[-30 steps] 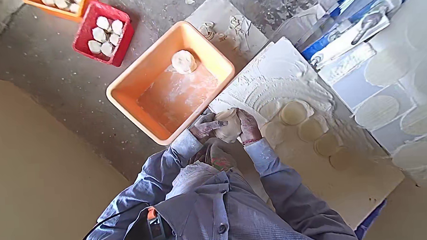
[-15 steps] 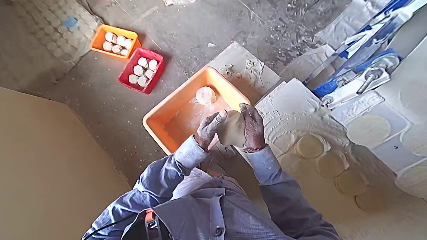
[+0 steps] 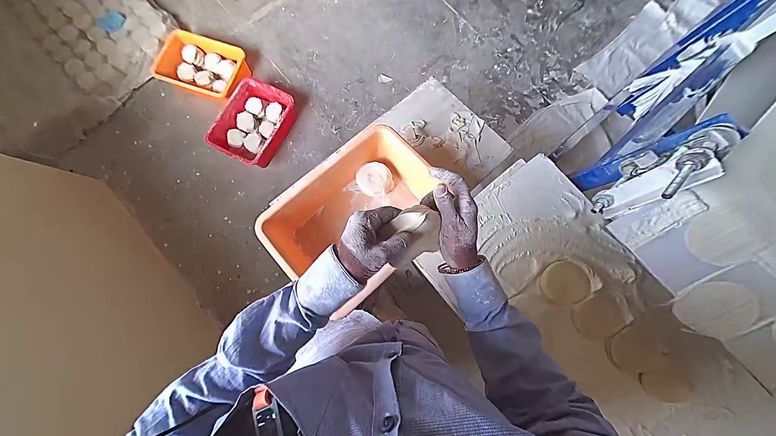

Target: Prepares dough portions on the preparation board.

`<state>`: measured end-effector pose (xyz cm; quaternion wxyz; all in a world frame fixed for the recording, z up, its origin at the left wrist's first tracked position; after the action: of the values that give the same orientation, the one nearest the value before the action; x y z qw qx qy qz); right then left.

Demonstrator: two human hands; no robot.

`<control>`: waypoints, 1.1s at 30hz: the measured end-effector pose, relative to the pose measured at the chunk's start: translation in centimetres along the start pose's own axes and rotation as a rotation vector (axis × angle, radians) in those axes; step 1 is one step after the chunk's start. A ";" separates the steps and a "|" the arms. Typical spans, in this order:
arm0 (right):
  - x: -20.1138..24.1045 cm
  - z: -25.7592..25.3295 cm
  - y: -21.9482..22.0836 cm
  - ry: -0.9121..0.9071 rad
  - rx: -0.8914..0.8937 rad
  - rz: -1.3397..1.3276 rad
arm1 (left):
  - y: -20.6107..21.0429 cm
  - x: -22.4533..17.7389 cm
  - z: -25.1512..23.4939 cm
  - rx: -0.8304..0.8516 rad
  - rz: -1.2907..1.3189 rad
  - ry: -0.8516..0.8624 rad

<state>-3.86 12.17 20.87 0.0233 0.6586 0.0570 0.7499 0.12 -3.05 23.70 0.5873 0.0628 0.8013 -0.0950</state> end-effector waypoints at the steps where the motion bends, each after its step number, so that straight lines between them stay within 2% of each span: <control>1: -0.7 -0.3 0.0 0.083 0.036 -0.054 | 0.1 -0.5 -0.3 -0.004 -0.060 0.006; 3: -4.0 -0.7 0.4 0.373 0.068 -0.201 | 0.0 -0.1 -0.3 -0.043 -0.055 -0.066; 5: -8.2 -0.2 1.1 0.694 0.036 -0.401 | -0.8 2.0 0.4 -0.123 0.020 -0.204; 7: -11.8 -0.3 2.3 0.883 0.013 -0.568 | -2.3 5.6 1.3 -0.238 0.105 -0.370; 9: -14.0 -0.8 3.3 0.988 0.037 -0.579 | -3.8 9.8 2.6 -0.337 0.175 -0.540; 11: -15.6 -2.3 3.8 0.993 0.101 -0.420 | -4.8 14.0 3.2 -0.373 0.214 -0.659; 13: -16.3 -4.8 4.0 0.955 0.098 -0.107 | -5.4 18.0 2.4 -0.366 0.199 -0.704; 15: -16.3 -8.0 3.9 0.829 0.074 0.259 | -6.2 21.9 0.6 -0.318 0.103 -0.707; 17: -16.2 -11.0 3.6 0.655 0.052 0.479 | -7.0 25.2 -1.3 -0.320 0.067 -0.684; 20: -17.9 -16.4 3.4 0.515 -0.025 0.476 | -8.3 27.6 -3.7 -0.491 0.192 -0.667; 23: -20.6 -20.5 3.2 0.493 -0.072 0.395 | -9.4 29.8 -5.8 -0.589 0.358 -0.621; 25: -23.2 -22.5 3.1 0.491 -0.085 0.464 | -9.8 32.9 -6.5 -0.546 0.336 -0.619; 28: -25.9 -23.6 2.8 0.500 -0.141 0.641 | -9.8 37.4 -6.4 -0.455 0.087 -0.640; 30: -25.9 -23.6 2.9 0.518 -0.164 0.655 | -9.8 37.5 -6.4 -0.472 0.028 -0.672; 33: -25.9 -23.0 2.9 0.593 -0.192 0.554 | -9.4 35.8 -5.9 -0.615 0.150 -0.781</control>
<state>-23.16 5.23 -7.21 -0.1355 0.3996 -0.1883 0.8869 -18.19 -11.25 -8.01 0.8399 -0.0958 0.5058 0.1716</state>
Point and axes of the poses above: each hand's wrist, its own z-axis away from the middle knuckle, its own y-axis out of the palm, x = y × z, the point moved 7 cm from there along -z, towards the middle knuckle, and after that the axes turned 15 degrees about y, right-handed, at the moved point
